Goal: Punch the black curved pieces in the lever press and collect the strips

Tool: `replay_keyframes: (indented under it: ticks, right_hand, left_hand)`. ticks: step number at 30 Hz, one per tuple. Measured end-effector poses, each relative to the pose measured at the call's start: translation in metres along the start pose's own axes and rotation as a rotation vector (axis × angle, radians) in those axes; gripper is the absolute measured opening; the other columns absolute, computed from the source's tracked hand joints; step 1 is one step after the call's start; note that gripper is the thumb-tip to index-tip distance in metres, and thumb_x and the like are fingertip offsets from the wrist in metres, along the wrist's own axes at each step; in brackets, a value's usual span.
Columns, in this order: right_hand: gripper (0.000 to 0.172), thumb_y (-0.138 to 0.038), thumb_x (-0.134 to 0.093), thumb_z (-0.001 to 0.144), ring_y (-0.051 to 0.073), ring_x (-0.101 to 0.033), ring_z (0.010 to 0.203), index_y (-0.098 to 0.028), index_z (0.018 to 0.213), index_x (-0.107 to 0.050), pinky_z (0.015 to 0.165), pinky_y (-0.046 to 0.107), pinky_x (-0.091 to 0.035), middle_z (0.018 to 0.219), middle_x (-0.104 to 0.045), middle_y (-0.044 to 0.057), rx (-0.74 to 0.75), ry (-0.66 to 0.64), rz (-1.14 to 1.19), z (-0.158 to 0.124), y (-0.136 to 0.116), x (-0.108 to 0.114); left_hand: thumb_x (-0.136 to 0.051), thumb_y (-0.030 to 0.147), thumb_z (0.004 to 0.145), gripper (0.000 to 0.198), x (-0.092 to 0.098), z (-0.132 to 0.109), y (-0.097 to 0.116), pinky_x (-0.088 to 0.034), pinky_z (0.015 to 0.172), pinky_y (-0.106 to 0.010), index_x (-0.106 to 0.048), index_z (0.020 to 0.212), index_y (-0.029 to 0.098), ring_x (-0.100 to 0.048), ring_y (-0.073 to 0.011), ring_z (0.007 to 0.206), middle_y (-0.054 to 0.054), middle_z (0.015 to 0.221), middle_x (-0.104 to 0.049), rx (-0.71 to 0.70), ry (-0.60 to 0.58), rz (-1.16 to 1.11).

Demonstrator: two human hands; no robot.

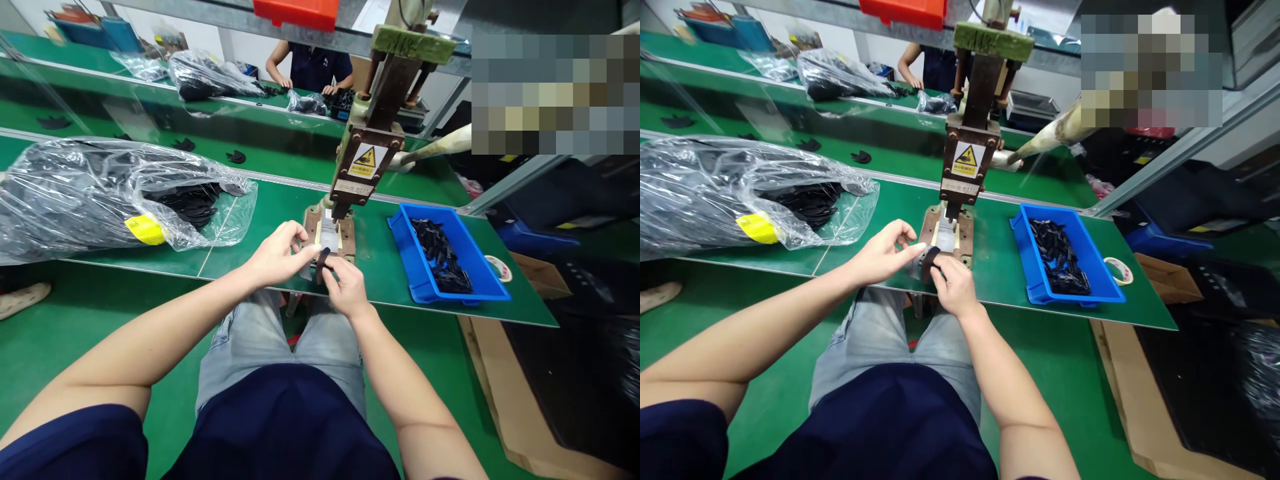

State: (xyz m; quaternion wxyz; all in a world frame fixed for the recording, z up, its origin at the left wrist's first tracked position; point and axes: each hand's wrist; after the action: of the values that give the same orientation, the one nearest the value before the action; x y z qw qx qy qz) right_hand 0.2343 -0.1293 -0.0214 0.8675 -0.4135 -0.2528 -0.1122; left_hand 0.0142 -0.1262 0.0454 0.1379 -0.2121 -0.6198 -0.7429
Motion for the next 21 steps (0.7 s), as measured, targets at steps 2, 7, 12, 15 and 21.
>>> replay_keyframes:
  ticks: [2, 7, 12, 15, 21]
  right_hand:
    - [0.018, -0.035, -0.057, 0.100, 0.020, -0.071, 0.094, -0.026, 0.105, -0.072, 0.090, 0.041, -0.060, 0.099, -0.077, 0.007, 0.015, -0.006, -0.023, -0.001, 0.001, -0.003]
    - [0.016, -0.036, -0.059, 0.099, 0.021, -0.068, 0.090, -0.025, 0.101, -0.071, 0.087, 0.042, -0.059, 0.095, -0.075, 0.007, 0.046, -0.011, -0.046, -0.003, 0.000, -0.004]
    - [0.019, -0.034, -0.060, 0.099, 0.021, -0.072, 0.098, -0.027, 0.111, -0.073, 0.092, 0.042, -0.062, 0.105, -0.078, 0.007, 0.043, -0.035, -0.029, -0.004, 0.001, -0.001]
    - [0.035, -0.034, -0.063, 0.099, 0.022, -0.073, 0.113, -0.028, 0.133, -0.067, 0.103, 0.044, -0.064, 0.124, -0.076, 0.009, 0.007, -0.026, -0.023, -0.009, 0.007, 0.008]
    - [0.039, -0.028, -0.061, 0.098, 0.023, -0.074, 0.111, -0.030, 0.138, -0.064, 0.097, 0.047, -0.067, 0.123, -0.072, 0.010, -0.105, 0.159, -0.060, -0.045, 0.019, 0.046]
  left_hand:
    - [-0.079, 0.046, 0.089, 0.029, -0.001, -0.003, -0.002, -0.053, 0.086, -0.032, -0.064, 0.097, 0.022, -0.063, -0.0200, 0.094, -0.004, 0.099, -0.064, -0.146, 0.022, 0.103]
    - [-0.083, 0.042, 0.085, 0.030, -0.007, -0.001, -0.015, -0.051, 0.076, -0.029, -0.064, 0.094, 0.021, -0.057, -0.0161, 0.082, -0.002, 0.095, -0.057, -0.089, -0.019, 0.052]
    - [-0.082, 0.054, 0.084, 0.043, -0.007, -0.002, -0.021, -0.046, 0.055, -0.023, -0.059, 0.098, 0.021, -0.058, -0.0116, 0.062, 0.002, 0.079, -0.063, 0.213, -0.242, -0.324]
    - [-0.084, 0.059, 0.082, 0.047, 0.001, 0.003, -0.034, -0.046, 0.049, -0.021, -0.059, 0.088, 0.019, -0.061, -0.0117, 0.055, 0.001, 0.069, -0.065, 0.303, -0.334, -0.438]
    - [-0.083, 0.043, 0.090, 0.038, 0.027, 0.078, -0.086, -0.041, 0.043, -0.017, -0.055, 0.081, 0.019, -0.055, -0.0087, 0.043, 0.002, 0.056, -0.061, 0.629, 0.002, -0.468]
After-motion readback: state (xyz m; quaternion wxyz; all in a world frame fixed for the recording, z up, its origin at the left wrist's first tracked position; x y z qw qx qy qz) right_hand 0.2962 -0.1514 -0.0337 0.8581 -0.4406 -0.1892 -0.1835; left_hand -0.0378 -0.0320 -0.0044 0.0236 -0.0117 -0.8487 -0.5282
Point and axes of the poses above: each hand's wrist, its own z-axis towards the middle knuckle, its own x-axis out of the back of the hand, y = z × x
